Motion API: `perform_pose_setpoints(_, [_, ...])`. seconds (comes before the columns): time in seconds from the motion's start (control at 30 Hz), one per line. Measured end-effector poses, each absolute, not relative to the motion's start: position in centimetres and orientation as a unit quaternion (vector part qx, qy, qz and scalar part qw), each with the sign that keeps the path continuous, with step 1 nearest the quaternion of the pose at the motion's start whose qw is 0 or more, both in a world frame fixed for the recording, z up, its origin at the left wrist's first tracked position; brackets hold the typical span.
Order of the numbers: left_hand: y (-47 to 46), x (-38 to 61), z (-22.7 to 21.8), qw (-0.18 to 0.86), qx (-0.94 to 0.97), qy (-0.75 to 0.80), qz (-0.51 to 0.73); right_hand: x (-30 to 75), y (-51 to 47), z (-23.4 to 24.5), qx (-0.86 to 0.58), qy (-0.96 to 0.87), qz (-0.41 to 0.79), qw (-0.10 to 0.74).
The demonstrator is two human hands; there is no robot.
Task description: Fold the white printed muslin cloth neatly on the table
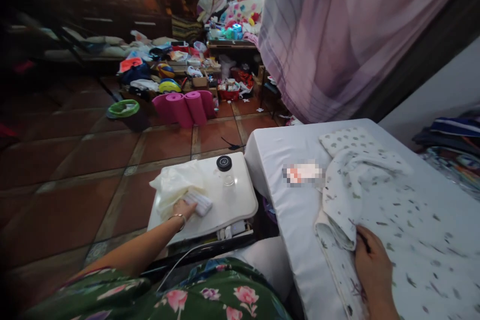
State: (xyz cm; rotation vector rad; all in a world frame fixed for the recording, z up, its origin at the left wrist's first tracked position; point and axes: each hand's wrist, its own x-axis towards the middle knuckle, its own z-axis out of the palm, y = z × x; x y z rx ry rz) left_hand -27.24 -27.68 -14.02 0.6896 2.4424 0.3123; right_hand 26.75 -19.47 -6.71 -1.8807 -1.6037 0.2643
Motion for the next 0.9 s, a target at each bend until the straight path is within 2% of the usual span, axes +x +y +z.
perform_pose_setpoints(0.13, [-27.6,-28.5,-12.3,0.177,0.458,0.870,0.051,27.1,-19.2,-7.6,-0.699,-0.622,0.091,0.341])
perform_pose_setpoints(0.23, [-26.1,-29.9,-11.7,0.073,0.572,0.816,-0.045,27.3,-19.0,-8.2,-0.689,-0.627,0.089,0.353])
perform_pose_setpoints(0.33, [-24.0,-30.9,-11.7,0.072,0.566,0.807,-0.152,27.3,-18.9,-8.6,-0.679,-0.629,0.090,0.369])
perform_pose_setpoints(0.43, [-22.4,-30.9,-12.0,0.103,0.581,0.784,-0.194,27.0,-18.9,-8.7,-0.670,-0.629,0.090,0.383])
perform_pose_setpoints(0.7, [-20.8,-26.2,-12.9,0.111,0.666,0.712,-0.192,26.1,-18.4,-7.6,-0.669,-0.588,0.149,0.430])
perform_pose_setpoints(0.77, [-20.2,-23.1,-11.5,0.138,0.696,0.691,-0.137,26.1,-18.4,-6.9,-0.675,-0.559,0.172,0.449])
perform_pose_setpoints(0.9, [-17.7,-14.7,-5.9,0.277,0.784,0.553,0.053,24.7,-18.6,-4.1,-0.679,-0.545,0.150,0.469])
